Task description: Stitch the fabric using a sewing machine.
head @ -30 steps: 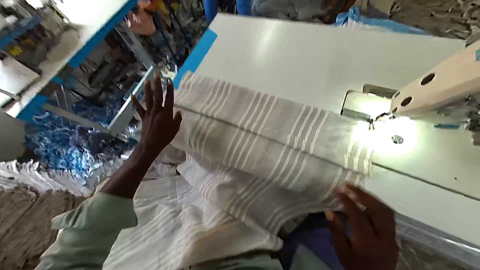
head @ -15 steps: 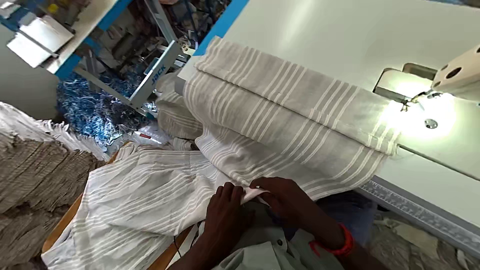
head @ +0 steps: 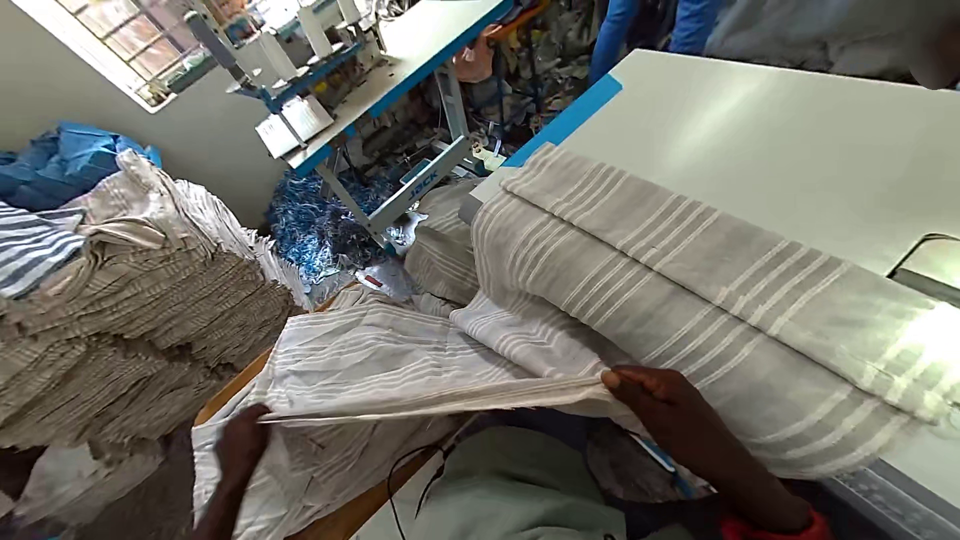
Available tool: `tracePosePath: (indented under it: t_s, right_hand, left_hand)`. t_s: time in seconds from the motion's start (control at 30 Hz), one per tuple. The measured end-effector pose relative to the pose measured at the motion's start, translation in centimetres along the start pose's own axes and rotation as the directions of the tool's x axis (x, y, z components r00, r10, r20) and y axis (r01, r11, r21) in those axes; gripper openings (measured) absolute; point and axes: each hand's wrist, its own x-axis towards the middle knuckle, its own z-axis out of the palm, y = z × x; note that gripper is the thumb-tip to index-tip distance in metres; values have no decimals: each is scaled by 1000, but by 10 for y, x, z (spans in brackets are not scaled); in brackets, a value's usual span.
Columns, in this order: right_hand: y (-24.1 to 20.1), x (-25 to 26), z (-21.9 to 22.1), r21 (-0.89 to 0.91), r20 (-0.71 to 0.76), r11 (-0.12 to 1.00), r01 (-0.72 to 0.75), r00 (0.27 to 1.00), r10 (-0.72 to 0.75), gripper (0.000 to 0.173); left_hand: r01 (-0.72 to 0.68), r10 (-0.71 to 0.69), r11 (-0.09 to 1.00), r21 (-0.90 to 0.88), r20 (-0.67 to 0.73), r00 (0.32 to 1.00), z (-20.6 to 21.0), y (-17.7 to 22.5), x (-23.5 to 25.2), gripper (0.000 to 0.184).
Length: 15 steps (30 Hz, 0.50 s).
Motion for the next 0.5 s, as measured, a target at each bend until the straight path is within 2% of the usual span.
tracePosePath:
  t_s: [0.07,0.1,0.17,0.2,0.27,0.3,0.33,0.4,0.47,0.5]
  right_hand:
    - [22,-22,4,-57,-29,997,46,998,-48,32]
    - [35,-34,7,-140,-8,985,101,995,-104,36]
    - [62,-54,8,-352,128,912,208,977,-173,45]
    - [70,-62,6,-412,216,888,207,968,-125,48]
    - [58,-67,-2,-468,304,868,165,953,-18,47]
    - [38,-65,-3,-475,270,864,170,962,-41,47]
    - [11,-59,-1,-460,203,867,192,973,-107,51]
    - [-54,-39,14,-379,47,897,230,972,-230,70]
    - [-109,-16,42,-253,-110,936,246,954,-280,86]
    - [-128,-5,57,-182,-207,948,261,932,-296,79]
  left_hand:
    - [-87,48,986,-143,-257,965,-61,-1,18,22]
    - [-181,100,967,-181,-385,917,-94,20,25,22]
    - [-289,161,941,-178,-515,842,-161,91,37,28]
    - [-333,214,931,-153,-511,833,-193,132,39,27]
    - [-539,486,841,-39,-382,786,-244,210,34,14]
    - [-668,653,743,43,-262,710,-264,248,24,7]
    - [-799,806,590,111,-139,576,-275,285,13,5]
    - [-957,974,224,186,-4,227,-273,352,-20,12]
    - [-986,996,-72,149,53,-65,-265,405,-66,14]
    - [-974,983,-179,141,74,-170,-264,424,-83,13]
